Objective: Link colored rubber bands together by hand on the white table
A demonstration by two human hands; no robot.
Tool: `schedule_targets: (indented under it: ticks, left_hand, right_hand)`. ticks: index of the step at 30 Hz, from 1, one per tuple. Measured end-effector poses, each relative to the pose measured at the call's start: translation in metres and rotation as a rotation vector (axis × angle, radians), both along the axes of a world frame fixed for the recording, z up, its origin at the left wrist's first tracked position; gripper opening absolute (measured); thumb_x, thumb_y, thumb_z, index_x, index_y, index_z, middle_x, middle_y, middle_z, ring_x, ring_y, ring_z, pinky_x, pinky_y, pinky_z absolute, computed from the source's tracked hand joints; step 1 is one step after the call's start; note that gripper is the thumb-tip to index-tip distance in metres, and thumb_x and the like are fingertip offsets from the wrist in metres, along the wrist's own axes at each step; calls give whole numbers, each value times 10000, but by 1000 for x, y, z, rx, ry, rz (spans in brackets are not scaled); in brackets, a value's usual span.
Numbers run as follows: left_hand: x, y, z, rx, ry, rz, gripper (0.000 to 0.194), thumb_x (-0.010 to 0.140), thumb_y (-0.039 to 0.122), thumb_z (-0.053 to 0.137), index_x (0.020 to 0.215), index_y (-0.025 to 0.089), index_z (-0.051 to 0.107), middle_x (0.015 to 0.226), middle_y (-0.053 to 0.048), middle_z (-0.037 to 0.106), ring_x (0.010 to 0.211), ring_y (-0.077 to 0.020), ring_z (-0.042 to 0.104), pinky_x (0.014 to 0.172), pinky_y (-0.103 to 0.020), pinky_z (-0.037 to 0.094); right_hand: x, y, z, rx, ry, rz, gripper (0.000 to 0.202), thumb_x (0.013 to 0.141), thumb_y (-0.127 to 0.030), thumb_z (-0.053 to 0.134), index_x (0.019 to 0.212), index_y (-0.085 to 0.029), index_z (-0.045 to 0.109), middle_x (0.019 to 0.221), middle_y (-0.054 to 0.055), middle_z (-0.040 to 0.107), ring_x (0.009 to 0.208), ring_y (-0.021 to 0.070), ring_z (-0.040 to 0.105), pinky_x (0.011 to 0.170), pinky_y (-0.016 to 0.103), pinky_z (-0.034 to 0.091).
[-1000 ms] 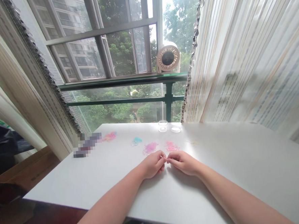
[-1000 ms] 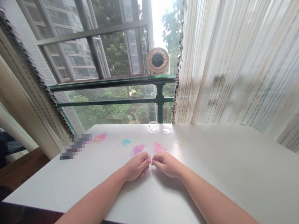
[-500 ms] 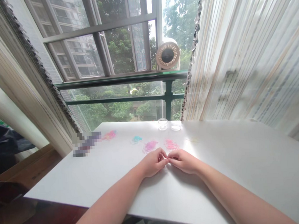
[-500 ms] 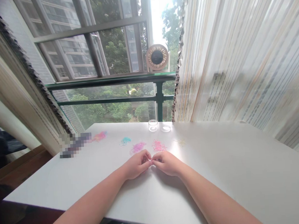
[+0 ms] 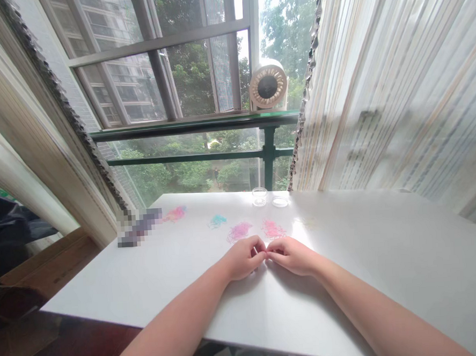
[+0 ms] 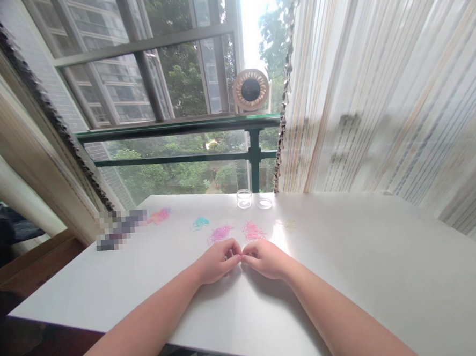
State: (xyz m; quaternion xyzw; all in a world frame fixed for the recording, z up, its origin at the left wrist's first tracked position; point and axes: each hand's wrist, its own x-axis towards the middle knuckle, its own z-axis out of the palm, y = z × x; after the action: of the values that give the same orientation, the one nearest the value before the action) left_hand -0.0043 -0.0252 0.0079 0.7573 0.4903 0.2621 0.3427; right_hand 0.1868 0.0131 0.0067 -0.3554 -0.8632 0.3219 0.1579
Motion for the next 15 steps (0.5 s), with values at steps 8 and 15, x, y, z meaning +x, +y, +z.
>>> schedule_targets:
  ticks: [8, 15]
  left_hand:
    - [0, 0, -2, -11, 1, -17, 172, 831, 346, 502, 856, 181, 542, 702, 11, 592, 561, -106, 542, 560, -222, 399]
    - [0, 1, -3, 9, 8, -16, 159, 824, 335, 508, 841, 179, 533, 701, 10, 594, 567, -104, 538, 557, -217, 393]
  right_hand:
    - [0, 1, 0, 1, -13, -10, 235, 849, -298, 474, 698, -179, 610, 631, -15, 559, 588, 110, 449, 562, 235, 320]
    - [1, 1, -1, 22, -6, -6, 186, 838, -273, 476, 722, -184, 592, 650, -20, 551, 602, 111, 449, 565, 229, 334]
